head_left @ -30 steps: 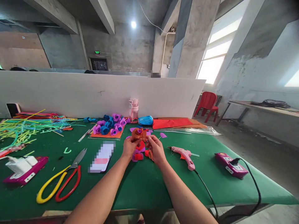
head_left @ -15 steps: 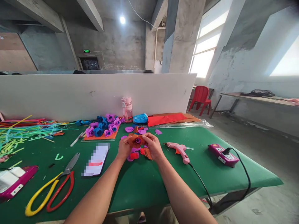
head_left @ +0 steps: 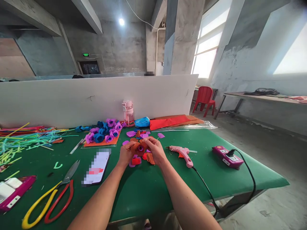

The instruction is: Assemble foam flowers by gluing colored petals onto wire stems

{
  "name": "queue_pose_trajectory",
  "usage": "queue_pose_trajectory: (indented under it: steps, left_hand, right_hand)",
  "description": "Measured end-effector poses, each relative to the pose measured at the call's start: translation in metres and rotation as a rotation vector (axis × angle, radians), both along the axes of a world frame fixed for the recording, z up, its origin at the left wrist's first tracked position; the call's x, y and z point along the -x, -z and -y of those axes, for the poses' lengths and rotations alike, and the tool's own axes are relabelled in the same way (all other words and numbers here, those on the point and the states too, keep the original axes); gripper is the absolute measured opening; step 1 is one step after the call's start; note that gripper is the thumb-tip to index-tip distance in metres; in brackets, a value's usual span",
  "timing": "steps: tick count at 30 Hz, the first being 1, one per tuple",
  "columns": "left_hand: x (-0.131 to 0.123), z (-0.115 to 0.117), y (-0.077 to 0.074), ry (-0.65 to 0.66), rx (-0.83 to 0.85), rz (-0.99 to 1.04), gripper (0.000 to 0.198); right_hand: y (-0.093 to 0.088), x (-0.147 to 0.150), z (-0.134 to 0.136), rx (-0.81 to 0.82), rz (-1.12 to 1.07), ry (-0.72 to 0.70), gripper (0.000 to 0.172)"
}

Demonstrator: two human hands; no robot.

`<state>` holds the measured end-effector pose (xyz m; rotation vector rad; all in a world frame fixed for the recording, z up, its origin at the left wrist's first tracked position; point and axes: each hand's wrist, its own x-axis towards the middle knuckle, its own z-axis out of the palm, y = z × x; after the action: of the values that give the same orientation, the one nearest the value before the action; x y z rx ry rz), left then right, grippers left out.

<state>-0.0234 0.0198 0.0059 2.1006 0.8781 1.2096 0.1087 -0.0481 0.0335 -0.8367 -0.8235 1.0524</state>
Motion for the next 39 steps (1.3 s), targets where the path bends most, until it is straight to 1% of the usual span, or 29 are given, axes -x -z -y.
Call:
queue_pose_trajectory:
  steps: [2,3,4,6,8,10,12,14,19,21,22,24,26,28,31,35,39]
  left_hand:
    - [0.001,0.002,-0.002,-0.005,-0.028,0.012,0.014]
    - [0.001,0.002,-0.003,-0.028,-0.049,0.026,0.014]
    - [0.003,0.002,-0.005,-0.072,-0.069,0.042,0.014]
    - [0.007,0.0,-0.009,-0.204,-0.091,0.078,0.013]
    - [0.011,-0.003,-0.011,-0.326,-0.084,0.095,0.012]
    - [0.013,-0.006,-0.012,-0.361,-0.068,0.087,0.01]
    - [0.012,-0.007,-0.011,-0.33,-0.052,0.082,0.006]
    - [0.008,-0.005,-0.01,-0.273,-0.031,0.082,0.005]
    - [-0.004,0.005,-0.007,-0.147,0.095,0.092,0.014]
    - [-0.006,0.005,-0.007,-0.136,0.148,0.125,0.016]
    - [-0.006,0.005,-0.007,-0.135,0.17,0.142,0.017]
    - [-0.006,0.002,-0.006,-0.129,0.211,0.169,0.02]
    - [-0.005,0.0,-0.004,-0.124,0.244,0.187,0.023]
    - [-0.005,-0.001,-0.003,-0.116,0.269,0.189,0.026]
    - [-0.006,-0.001,-0.002,-0.084,0.322,0.184,0.027]
    - [-0.006,0.001,-0.003,-0.062,0.396,0.147,0.024]
    - [-0.005,0.003,-0.004,-0.1,0.331,0.056,0.021]
  right_hand:
    - [0.0,-0.002,-0.001,-0.01,-0.02,0.04,0.034]
    - [0.001,-0.004,-0.002,-0.006,-0.037,0.071,0.036]
    - [0.003,-0.006,-0.004,0.013,-0.055,0.103,0.036]
    - [0.009,-0.009,-0.007,0.097,-0.071,0.135,0.034]
    - [0.015,-0.01,-0.01,0.197,-0.043,0.09,0.029]
    - [0.019,-0.006,-0.012,0.231,0.004,0.022,0.025]
    - [0.022,-0.001,-0.013,0.195,0.034,-0.009,0.022]
    - [0.023,0.003,-0.013,0.152,0.042,-0.004,0.021]
    - [0.025,0.003,-0.015,0.13,0.026,0.022,0.023]
    - [0.026,0.001,-0.016,0.128,0.048,0.074,0.025]
    - [0.026,0.0,-0.016,0.117,0.083,0.134,0.025]
    - [0.023,-0.002,-0.013,0.055,0.227,0.314,0.023]
    - [0.018,-0.004,-0.008,-0.053,0.448,0.491,0.017]
    - [0.012,-0.006,-0.003,-0.163,0.677,0.594,0.013]
    - [0.006,-0.01,0.001,-0.258,0.907,0.632,0.015]
    - [0.007,-0.016,0.0,-0.274,1.054,0.639,0.018]
    - [0.01,-0.018,-0.002,-0.273,1.128,0.633,0.019]
